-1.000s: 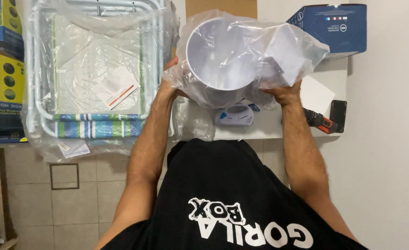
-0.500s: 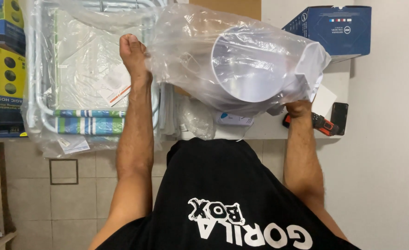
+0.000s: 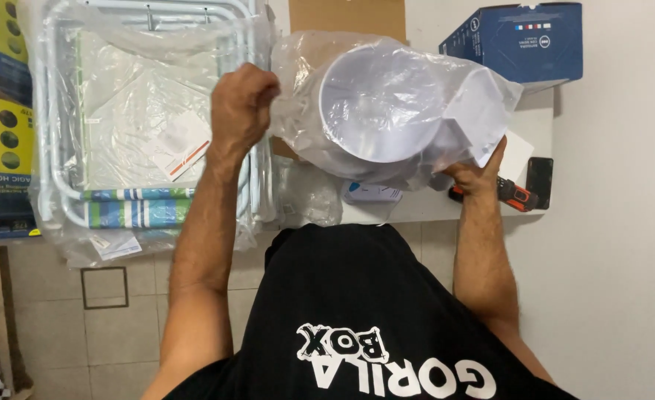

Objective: The person unboxes a hand mixer, removes the beaters from their packaging, and inserts them into the motor unit.

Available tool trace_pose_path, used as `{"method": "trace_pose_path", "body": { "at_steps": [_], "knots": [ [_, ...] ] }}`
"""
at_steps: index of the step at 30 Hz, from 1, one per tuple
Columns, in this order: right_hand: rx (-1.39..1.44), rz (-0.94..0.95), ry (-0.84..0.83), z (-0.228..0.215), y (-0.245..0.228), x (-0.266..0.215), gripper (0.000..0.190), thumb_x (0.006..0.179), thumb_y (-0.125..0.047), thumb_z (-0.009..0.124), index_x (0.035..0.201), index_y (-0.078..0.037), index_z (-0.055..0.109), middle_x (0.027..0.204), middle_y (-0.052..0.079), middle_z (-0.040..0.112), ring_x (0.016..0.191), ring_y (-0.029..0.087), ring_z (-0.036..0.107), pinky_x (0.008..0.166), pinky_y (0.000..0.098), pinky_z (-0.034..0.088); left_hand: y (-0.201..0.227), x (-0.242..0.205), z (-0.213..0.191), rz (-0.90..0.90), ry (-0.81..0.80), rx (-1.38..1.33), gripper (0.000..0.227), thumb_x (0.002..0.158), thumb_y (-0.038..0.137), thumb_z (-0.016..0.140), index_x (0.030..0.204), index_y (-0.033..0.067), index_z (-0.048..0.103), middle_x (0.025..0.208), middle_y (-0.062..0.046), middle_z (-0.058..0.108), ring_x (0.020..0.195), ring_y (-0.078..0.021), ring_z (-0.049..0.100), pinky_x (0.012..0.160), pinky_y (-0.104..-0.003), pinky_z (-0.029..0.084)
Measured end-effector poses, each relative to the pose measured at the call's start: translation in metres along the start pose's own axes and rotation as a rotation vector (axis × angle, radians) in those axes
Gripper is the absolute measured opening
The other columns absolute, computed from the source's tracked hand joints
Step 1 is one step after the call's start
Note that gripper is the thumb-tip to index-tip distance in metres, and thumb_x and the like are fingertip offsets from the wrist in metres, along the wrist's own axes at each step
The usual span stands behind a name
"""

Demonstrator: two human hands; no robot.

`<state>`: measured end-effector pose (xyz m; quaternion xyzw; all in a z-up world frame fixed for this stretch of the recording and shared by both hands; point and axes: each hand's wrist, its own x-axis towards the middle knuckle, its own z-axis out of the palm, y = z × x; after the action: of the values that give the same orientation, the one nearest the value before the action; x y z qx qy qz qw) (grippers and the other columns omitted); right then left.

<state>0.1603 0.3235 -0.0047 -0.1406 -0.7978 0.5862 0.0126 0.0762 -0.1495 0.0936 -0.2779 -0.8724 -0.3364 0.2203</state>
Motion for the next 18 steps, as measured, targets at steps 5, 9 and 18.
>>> {"method": "trace_pose_path", "body": {
  "at_steps": [5,9,18],
  "knots": [
    [0.005,0.073,0.057,-0.014,0.021,-0.001,0.055,0.056,-0.008,0.090,0.104,-0.013,0.062,0.098,0.001,0.064,0.096,0.016,0.065,0.080,0.0304,0.060,0.020,0.009,-0.037,-0.248,0.020,-0.309,0.073,0.103,0.072,0.041,0.115,0.0024,0.059,0.107,-0.010,0.058,0.100,-0.0246,0.057,0.090,-0.042,0.047],
    [0.005,0.116,0.099,-0.025,0.033,-0.002,0.053,0.055,-0.007,0.090,0.101,-0.014,0.064,0.095,-0.001,0.065,0.093,0.015,0.066,0.077,0.0287,0.061,0.007,-0.014,-0.004,-0.394,-0.370,-0.498,0.070,0.081,0.036,0.075,0.140,0.0088,0.048,0.135,-0.021,0.049,0.126,-0.0453,0.050,0.104,-0.059,0.041],
    [0.407,-0.415,-0.109,-0.001,-0.097,-0.042,0.116,0.060,-0.035,0.091,0.154,0.002,0.034,0.138,0.013,0.055,0.136,0.030,0.052,0.117,0.0510,0.049,-0.060,-0.012,-0.004,-0.711,0.436,-0.240,0.014,0.093,0.005,0.055,0.090,0.0105,0.068,0.082,-0.002,0.069,0.076,-0.0182,0.063,0.065,-0.032,0.052]
  ]
}}
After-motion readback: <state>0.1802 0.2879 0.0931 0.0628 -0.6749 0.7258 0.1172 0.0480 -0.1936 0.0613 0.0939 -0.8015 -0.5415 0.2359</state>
